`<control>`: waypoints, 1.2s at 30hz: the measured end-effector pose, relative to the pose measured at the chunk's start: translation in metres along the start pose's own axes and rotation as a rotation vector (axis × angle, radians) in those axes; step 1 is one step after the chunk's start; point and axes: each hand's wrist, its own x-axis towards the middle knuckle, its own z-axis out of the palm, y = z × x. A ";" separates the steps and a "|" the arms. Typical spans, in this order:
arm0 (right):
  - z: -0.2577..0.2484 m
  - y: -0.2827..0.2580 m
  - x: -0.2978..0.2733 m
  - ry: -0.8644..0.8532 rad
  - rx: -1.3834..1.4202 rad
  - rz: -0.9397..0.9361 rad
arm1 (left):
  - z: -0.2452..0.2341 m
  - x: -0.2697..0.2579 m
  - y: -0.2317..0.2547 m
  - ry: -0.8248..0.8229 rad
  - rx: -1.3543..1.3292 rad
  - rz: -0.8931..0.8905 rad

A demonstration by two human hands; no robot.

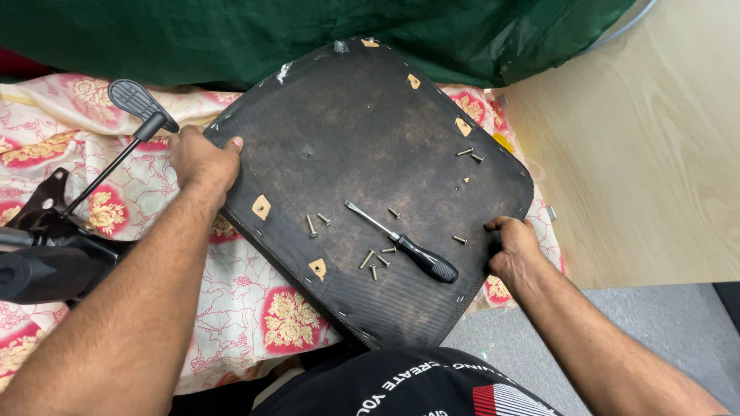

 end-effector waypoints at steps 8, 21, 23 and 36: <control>0.016 -0.019 0.063 -0.197 -0.133 -0.061 | 0.003 -0.072 -0.031 0.139 0.014 -0.180; 0.061 -0.042 0.130 -0.271 -0.252 -0.199 | 0.036 -0.158 -0.048 0.348 0.060 -0.385; 0.069 -0.042 0.148 -0.275 -0.302 -0.220 | 0.041 -0.169 -0.045 0.373 0.076 -0.425; 0.084 -0.067 0.144 -0.428 -0.618 -0.223 | 0.060 -0.200 -0.033 0.300 0.143 -0.557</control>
